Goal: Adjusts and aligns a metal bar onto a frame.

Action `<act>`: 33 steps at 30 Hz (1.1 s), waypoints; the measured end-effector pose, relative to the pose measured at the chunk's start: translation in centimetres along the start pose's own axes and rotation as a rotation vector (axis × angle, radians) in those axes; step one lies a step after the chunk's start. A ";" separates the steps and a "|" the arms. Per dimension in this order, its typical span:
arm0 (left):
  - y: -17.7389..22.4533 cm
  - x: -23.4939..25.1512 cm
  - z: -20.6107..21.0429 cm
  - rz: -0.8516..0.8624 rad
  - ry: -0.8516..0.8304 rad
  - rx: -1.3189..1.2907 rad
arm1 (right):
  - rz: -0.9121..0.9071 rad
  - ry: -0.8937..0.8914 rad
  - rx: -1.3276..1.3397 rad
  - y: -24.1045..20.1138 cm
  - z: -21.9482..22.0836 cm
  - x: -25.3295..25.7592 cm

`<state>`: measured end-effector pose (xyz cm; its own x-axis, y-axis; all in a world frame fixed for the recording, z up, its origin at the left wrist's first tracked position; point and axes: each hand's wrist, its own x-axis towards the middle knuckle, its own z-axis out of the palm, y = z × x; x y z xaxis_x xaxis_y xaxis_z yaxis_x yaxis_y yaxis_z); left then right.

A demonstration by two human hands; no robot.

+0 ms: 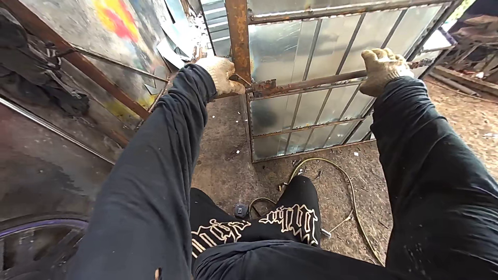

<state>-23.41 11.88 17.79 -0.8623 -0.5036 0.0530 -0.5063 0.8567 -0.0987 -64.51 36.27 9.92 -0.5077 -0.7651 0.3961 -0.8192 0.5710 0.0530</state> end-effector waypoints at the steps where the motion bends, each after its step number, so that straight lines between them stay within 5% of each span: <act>1: -0.1 0.1 0.0 -0.001 0.001 0.005 | -0.001 -0.006 -0.001 -0.1 -0.2 0.0; 9: -0.2 0.1 -0.1 -0.007 -0.010 -0.013 | 0.078 0.142 0.063 0.6 -1.0 -0.5; 11: -0.1 0.1 0.0 0.007 -0.006 0.015 | 0.080 0.083 0.058 1.0 2.7 -1.5; 15: 0.0 -0.1 0.1 0.006 0.002 -0.006 | 0.141 -0.209 -0.043 0.8 1.3 -0.4; 33: 0.0 0.1 0.1 -0.015 0.004 0.009 | 0.085 -0.018 -0.006 1.8 2.2 -0.6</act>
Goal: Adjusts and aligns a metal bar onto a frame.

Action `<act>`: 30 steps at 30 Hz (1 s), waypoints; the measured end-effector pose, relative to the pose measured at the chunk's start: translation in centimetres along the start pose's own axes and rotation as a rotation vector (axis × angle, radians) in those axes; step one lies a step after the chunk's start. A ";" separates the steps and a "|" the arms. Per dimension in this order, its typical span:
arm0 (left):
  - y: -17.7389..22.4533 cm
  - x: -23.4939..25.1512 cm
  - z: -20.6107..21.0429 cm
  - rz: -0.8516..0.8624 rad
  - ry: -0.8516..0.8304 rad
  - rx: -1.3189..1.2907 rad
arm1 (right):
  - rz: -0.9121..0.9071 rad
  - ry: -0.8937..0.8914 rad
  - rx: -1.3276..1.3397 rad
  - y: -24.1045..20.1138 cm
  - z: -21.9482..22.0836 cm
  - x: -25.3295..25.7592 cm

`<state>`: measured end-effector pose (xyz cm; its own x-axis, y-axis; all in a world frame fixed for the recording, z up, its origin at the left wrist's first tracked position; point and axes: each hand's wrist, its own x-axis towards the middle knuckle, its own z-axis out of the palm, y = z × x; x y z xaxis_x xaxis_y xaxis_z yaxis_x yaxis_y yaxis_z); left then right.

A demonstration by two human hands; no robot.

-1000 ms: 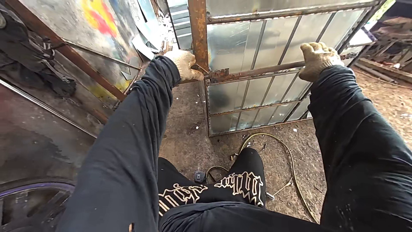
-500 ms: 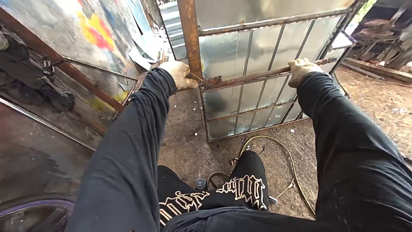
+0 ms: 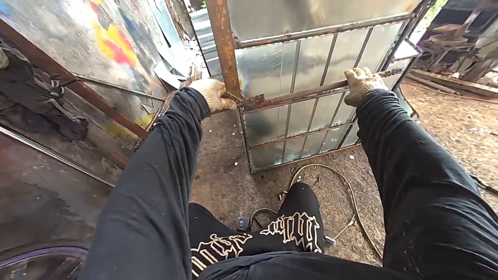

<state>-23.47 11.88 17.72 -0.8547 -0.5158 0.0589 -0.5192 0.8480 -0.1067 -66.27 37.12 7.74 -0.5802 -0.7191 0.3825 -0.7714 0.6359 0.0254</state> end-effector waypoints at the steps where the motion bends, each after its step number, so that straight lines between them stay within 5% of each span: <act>1: -0.1 0.1 0.1 -0.005 0.006 -0.012 | -0.004 0.000 0.004 -0.1 -0.2 -0.1; 30: 0.2 -0.7 -0.8 0.018 -0.027 -0.055 | -0.005 -0.044 0.024 -0.3 0.3 -0.2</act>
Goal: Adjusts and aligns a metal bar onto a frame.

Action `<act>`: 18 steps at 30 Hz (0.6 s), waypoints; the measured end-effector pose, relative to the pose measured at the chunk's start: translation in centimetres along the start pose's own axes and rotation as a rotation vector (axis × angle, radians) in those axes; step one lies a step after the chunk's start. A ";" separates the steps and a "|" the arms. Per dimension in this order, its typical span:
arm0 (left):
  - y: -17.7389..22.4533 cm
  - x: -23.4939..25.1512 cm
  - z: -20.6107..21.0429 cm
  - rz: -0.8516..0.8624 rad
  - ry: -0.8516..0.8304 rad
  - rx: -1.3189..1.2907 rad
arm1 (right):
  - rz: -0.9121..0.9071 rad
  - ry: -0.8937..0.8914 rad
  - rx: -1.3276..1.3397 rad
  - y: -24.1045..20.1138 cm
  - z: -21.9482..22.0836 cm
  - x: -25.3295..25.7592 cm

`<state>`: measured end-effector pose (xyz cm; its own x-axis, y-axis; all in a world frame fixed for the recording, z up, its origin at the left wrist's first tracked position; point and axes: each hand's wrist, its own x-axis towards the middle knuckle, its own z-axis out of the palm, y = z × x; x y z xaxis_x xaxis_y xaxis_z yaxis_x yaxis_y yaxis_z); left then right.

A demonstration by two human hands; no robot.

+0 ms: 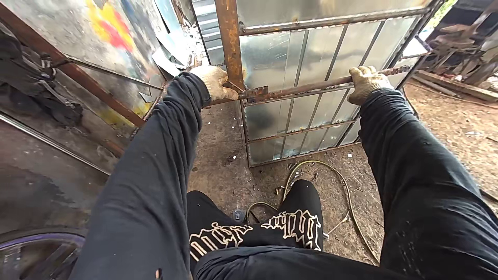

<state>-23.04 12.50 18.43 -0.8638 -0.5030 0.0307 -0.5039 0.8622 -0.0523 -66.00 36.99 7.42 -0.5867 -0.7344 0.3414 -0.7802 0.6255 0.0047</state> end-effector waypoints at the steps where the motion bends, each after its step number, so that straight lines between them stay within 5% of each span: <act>1: -0.1 0.1 0.1 0.001 0.002 0.005 | -0.002 0.008 -0.005 0.0 -0.1 -0.1; 18: -0.4 0.5 0.5 -0.020 -0.008 0.034 | -0.042 0.067 -0.008 -0.4 -1.4 -0.4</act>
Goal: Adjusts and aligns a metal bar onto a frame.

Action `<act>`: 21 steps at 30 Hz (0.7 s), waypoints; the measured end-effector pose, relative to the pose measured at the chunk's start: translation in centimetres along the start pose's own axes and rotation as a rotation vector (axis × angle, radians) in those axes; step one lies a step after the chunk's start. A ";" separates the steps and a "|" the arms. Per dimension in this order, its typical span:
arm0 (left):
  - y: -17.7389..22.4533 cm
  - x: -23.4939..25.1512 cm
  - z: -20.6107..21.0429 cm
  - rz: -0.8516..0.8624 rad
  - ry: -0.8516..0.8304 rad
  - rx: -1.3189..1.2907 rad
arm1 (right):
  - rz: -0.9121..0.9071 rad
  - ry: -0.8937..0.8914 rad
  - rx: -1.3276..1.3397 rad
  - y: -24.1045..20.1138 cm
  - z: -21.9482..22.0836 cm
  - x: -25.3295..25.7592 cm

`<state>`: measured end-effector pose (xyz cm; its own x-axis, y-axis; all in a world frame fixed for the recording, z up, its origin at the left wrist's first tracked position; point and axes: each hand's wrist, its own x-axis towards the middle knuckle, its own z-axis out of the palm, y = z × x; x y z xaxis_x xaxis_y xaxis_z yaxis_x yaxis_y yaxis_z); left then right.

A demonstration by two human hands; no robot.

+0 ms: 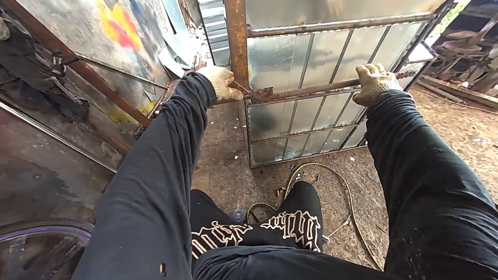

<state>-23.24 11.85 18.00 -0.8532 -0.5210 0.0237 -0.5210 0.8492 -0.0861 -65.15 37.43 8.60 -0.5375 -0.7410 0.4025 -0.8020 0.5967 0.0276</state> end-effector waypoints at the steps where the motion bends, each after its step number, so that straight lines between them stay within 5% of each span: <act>1: -0.2 0.1 0.2 0.010 0.010 0.009 | -0.009 0.004 0.003 -0.1 0.0 0.0; 21: 0.4 -0.5 -0.1 0.031 0.012 -0.014 | -0.074 -0.038 -0.005 -2.2 2.0 0.1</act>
<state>-23.00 12.50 18.00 -0.8692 -0.4934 0.0336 -0.4945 0.8661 -0.0730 -64.03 35.41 6.72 -0.4861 -0.7944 0.3642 -0.8388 0.5410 0.0604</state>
